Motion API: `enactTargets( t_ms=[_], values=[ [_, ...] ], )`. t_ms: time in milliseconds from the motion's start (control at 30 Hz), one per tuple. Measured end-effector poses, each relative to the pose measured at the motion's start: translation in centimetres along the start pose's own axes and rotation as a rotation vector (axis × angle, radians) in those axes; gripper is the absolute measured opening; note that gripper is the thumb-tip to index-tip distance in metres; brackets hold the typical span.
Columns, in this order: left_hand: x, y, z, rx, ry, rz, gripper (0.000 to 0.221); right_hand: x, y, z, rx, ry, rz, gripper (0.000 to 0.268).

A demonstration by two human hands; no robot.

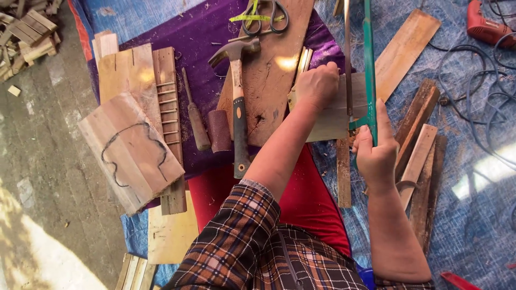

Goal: A person uses a manual hacksaw to cut through a small piece of wood on a makeshift workbench.

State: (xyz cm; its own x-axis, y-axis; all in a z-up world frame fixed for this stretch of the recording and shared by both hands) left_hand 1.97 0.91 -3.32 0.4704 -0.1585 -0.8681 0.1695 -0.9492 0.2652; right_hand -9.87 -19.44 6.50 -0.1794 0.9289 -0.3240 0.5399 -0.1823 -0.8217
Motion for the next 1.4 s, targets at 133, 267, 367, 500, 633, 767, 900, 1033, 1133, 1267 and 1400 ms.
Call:
enactTargets(
  t_ms=[133,267,367,500,633,767,900,1033,1133,1267,1400],
  values=[
    [0.4,-0.1,0.1,-0.006,-0.015,0.019,0.030,-1.1,-0.9,1.8,0.099,-0.021,-0.008,0.052],
    [-0.8,0.3,0.1,-0.009,0.011,0.010,0.027,-3.1,-3.2,6.8,0.256,-0.034,0.055,0.053],
    [-5.2,1.5,0.3,-0.095,-0.027,0.066,0.020,-5.3,-3.7,11.5,0.313,-0.140,0.127,0.063],
    [-3.2,1.1,0.3,-0.087,-0.041,0.073,0.025,-5.5,-4.4,10.1,0.353,-0.145,0.082,0.061],
    [1.0,0.1,0.4,-0.008,-0.013,-0.016,0.030,-2.7,-2.7,4.7,0.184,-0.080,0.129,0.056],
    [1.3,-0.4,0.0,-0.002,0.007,-0.018,0.030,0.4,-0.2,-1.5,-0.036,-0.034,0.092,0.050],
    [0.0,0.3,0.5,-0.005,-0.009,-0.017,0.029,-0.5,-1.4,-1.0,0.030,-0.051,0.039,0.051],
    [-1.4,0.4,0.2,-0.022,-0.001,0.000,0.024,-2.2,-3.4,3.5,0.180,-0.083,0.055,0.054],
    [-0.6,0.3,0.3,-0.031,0.005,0.005,0.022,-3.8,-5.4,8.3,0.304,-0.091,0.117,0.057],
    [0.4,0.0,0.1,-0.020,0.021,0.016,0.021,-5.5,-5.9,11.8,0.379,-0.061,0.124,0.059],
    [-0.3,0.1,0.3,-0.013,0.009,0.021,0.019,-4.0,-4.5,7.2,0.341,-0.084,0.133,0.057]
  ],
)
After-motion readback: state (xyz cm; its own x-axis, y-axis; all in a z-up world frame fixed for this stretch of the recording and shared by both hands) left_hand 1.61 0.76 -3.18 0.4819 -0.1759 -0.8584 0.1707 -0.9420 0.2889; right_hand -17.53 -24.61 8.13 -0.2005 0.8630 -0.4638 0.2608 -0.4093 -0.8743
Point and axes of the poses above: each hand's wrist, its own z-axis away from the middle knuckle, its own x-axis out of the palm, y = z × x, the point moved 1 cm from there along -z, towards the middle knuckle, and after that the axes turned 1 degree about x, right-handed, at the moved point
